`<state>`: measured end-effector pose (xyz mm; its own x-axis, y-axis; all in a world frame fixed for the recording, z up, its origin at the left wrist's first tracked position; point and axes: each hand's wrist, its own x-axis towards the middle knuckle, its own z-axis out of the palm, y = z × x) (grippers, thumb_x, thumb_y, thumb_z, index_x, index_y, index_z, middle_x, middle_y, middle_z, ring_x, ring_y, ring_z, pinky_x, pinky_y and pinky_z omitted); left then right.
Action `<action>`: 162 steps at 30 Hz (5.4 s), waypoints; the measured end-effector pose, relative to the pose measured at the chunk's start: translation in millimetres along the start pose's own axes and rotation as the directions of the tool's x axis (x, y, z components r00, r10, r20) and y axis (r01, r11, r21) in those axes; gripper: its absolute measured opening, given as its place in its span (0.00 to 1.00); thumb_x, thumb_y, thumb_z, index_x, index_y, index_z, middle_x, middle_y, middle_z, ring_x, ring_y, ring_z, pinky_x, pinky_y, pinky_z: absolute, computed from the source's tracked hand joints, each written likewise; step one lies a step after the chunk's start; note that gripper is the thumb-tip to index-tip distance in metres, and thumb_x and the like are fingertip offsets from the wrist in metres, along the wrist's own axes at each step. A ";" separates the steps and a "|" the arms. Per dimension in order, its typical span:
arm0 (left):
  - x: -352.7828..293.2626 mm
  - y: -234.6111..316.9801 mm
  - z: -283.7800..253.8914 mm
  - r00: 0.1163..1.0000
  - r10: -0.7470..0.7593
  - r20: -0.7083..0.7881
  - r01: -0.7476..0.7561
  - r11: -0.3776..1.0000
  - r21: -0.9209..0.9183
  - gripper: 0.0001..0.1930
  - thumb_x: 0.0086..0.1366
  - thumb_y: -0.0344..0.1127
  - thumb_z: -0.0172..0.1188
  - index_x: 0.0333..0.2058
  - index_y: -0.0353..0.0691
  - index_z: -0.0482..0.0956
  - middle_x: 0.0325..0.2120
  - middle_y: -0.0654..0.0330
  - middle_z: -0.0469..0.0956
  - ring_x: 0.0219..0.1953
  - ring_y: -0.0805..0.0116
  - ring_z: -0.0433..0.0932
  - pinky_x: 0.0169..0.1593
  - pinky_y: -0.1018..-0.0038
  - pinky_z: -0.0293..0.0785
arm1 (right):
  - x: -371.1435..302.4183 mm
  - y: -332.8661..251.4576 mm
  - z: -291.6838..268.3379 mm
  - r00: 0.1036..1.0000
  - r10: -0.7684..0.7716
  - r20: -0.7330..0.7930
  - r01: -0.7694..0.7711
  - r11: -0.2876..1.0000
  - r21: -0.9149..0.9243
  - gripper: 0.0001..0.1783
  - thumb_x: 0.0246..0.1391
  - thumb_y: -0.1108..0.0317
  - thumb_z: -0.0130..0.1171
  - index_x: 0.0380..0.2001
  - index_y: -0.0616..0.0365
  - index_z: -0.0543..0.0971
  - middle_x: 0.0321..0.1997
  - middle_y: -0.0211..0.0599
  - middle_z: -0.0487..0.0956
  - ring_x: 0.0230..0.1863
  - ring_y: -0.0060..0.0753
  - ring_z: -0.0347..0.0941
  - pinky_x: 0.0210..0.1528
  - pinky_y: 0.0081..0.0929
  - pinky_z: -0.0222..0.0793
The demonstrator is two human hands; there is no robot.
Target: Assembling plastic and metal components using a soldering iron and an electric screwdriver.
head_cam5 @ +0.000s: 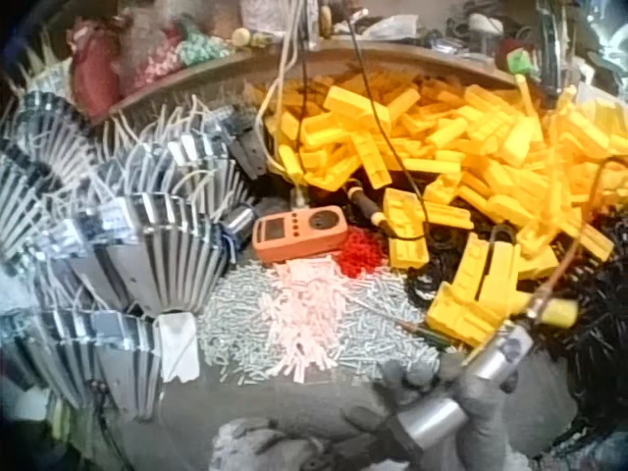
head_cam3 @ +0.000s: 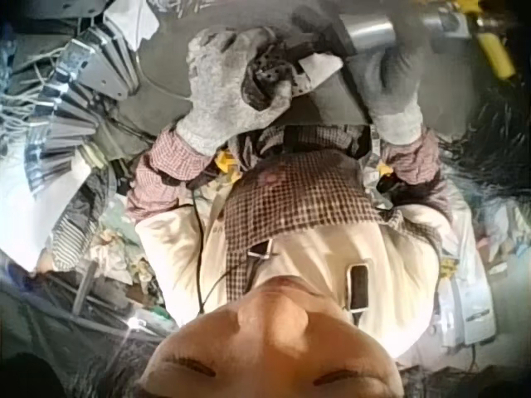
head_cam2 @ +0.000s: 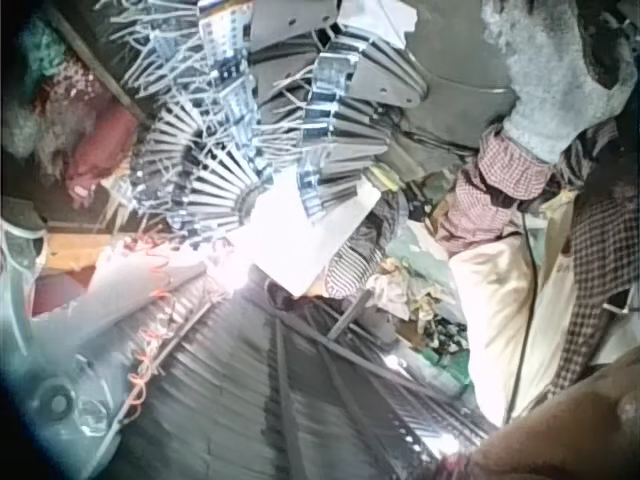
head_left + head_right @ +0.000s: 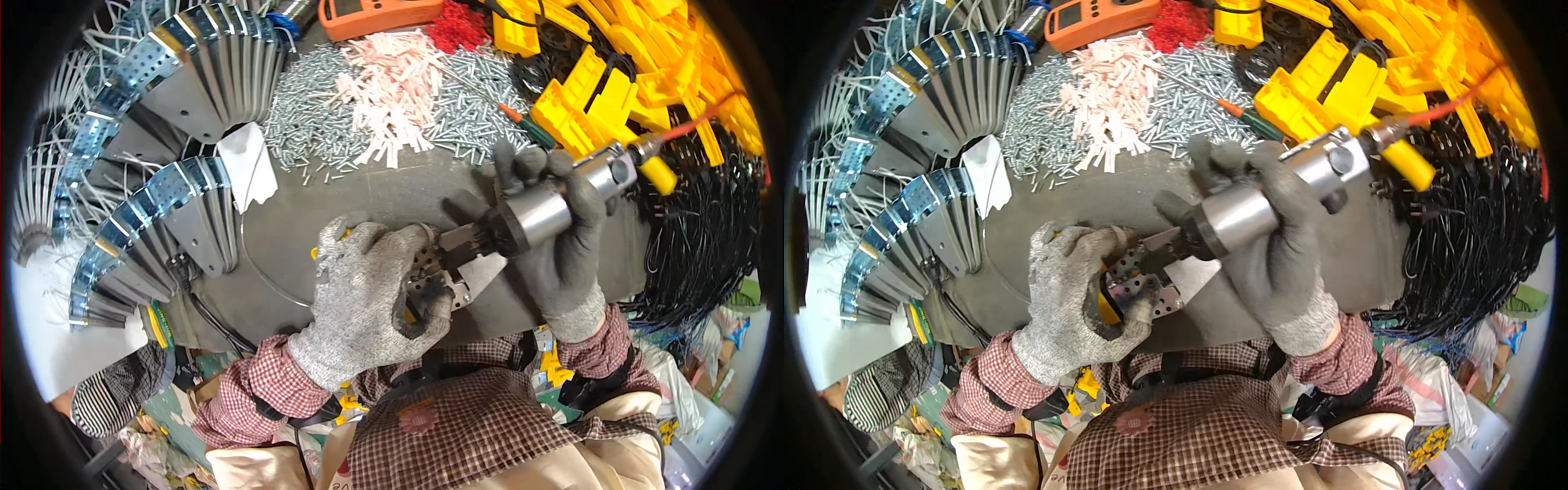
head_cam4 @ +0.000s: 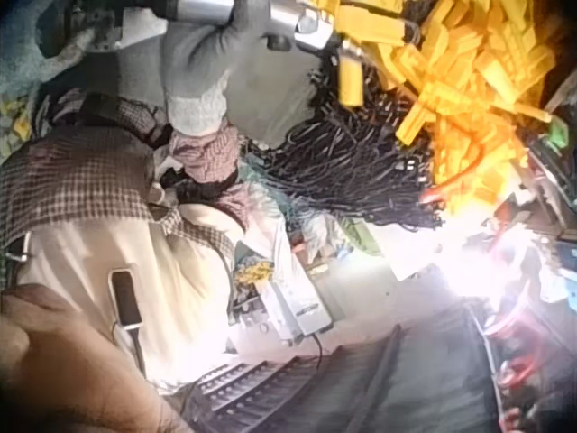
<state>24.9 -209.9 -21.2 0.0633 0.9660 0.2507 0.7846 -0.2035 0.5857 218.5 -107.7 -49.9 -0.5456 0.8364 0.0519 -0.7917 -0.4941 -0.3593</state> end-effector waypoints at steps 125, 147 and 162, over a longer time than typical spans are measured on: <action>-100.4 -32.3 -48.6 0.903 -0.279 0.326 0.148 0.915 0.375 0.30 0.51 0.56 0.74 0.42 0.39 0.79 0.34 0.54 0.79 0.26 0.53 0.82 0.29 0.62 0.76 | -3.4 20.1 -0.6 0.986 -0.068 -0.152 0.056 0.995 -0.085 0.20 0.65 0.62 0.58 0.59 0.48 0.73 0.67 0.40 0.72 0.73 0.50 0.59 0.72 0.78 0.47; -148.2 57.2 -1.9 0.920 -0.321 0.225 0.391 0.715 -0.580 0.23 0.68 0.38 0.61 0.60 0.42 0.72 0.53 0.56 0.77 0.56 0.56 0.76 0.60 0.62 0.71 | 8.6 -55.9 89.0 0.961 0.051 0.272 0.129 -0.953 -0.275 0.26 0.58 0.70 0.61 0.60 0.62 0.73 0.67 0.57 0.68 0.70 0.59 0.62 0.69 0.43 0.61; -99.9 27.4 -65.5 0.800 -0.541 0.258 0.599 0.720 -0.350 0.22 0.71 0.49 0.52 0.55 0.40 0.75 0.40 0.50 0.77 0.40 0.55 0.77 0.49 0.60 0.73 | 31.3 154.1 285.8 0.209 0.363 0.908 0.932 0.207 -0.297 0.11 0.56 0.70 0.57 0.44 0.56 0.78 0.33 0.57 0.80 0.31 0.53 0.82 0.31 0.44 0.79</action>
<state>-0.3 -322.5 20.4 -0.2148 0.9245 -0.3150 0.3869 0.3767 0.8416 0.9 -225.4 162.7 -0.6509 -0.2200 0.7266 -0.5906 0.7481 -0.3026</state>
